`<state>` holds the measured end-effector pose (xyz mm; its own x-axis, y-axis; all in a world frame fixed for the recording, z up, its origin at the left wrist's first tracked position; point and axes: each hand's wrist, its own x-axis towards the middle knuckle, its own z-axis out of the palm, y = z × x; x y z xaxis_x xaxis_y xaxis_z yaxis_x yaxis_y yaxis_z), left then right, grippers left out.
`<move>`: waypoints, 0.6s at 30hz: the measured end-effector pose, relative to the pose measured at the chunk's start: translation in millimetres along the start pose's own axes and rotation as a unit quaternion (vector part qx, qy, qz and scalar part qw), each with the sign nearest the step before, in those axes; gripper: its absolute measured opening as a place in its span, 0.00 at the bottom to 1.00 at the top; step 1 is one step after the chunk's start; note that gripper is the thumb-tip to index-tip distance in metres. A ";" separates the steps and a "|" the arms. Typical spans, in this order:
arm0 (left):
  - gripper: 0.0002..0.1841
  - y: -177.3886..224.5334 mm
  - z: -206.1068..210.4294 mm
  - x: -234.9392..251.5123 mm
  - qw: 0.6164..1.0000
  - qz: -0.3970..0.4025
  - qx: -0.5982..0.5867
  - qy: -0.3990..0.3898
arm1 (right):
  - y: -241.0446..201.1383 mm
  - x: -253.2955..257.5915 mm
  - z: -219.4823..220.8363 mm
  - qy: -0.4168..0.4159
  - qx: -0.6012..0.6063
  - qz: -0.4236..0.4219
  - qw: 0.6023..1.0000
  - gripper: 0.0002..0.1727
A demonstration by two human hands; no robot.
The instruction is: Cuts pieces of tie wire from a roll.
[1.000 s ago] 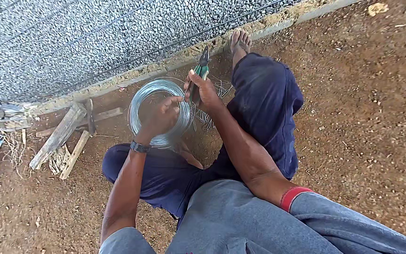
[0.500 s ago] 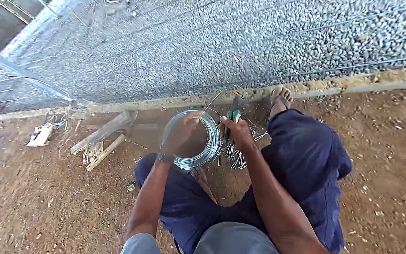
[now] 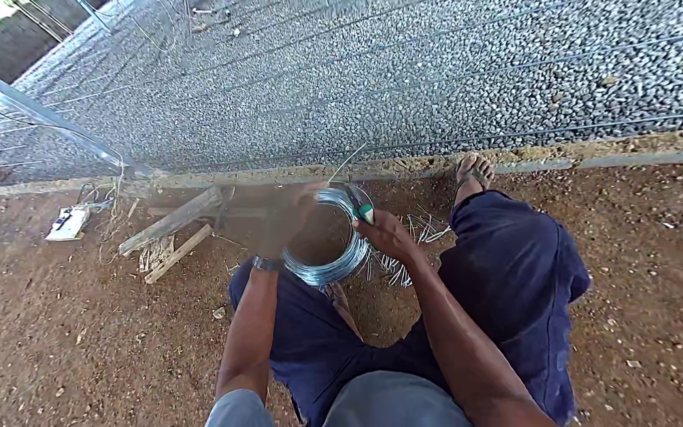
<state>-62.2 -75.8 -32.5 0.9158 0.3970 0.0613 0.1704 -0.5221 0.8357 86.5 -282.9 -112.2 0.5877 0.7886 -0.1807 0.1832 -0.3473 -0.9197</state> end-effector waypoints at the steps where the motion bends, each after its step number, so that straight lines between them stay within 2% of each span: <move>1: 0.17 -0.9 -0.4 -8.5 1.000 -0.009 -0.008 0.005 | 1.9 -0.4 0.7 0.003 -0.010 -0.007 1.000 0.22; 7: 0.18 -2.8 2.0 -15.3 0.999 0.037 -0.033 -0.018 | 4.8 -1.0 3.1 0.029 -0.038 -0.028 0.998 0.22; 11: 0.17 -2.0 7.2 -12.6 1.000 0.000 -0.019 -0.025 | 3.6 0.4 5.7 0.033 -0.049 -0.024 0.998 0.21; 13: 0.18 7.9 10.4 -0.9 0.999 0.006 0.015 -0.050 | 1.5 1.2 5.7 0.029 -0.055 -0.021 0.998 0.22; 18: 0.18 -5.5 11.8 25.5 0.997 0.037 0.021 -0.070 | -7.6 0.0 3.2 0.029 -0.096 -0.020 0.995 0.26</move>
<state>-35.5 -71.7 -42.0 0.9677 0.2485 0.0433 0.1124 -0.5784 0.8079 82.6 -278.7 -106.4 0.6210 0.7745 -0.1201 0.3510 -0.4118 -0.8409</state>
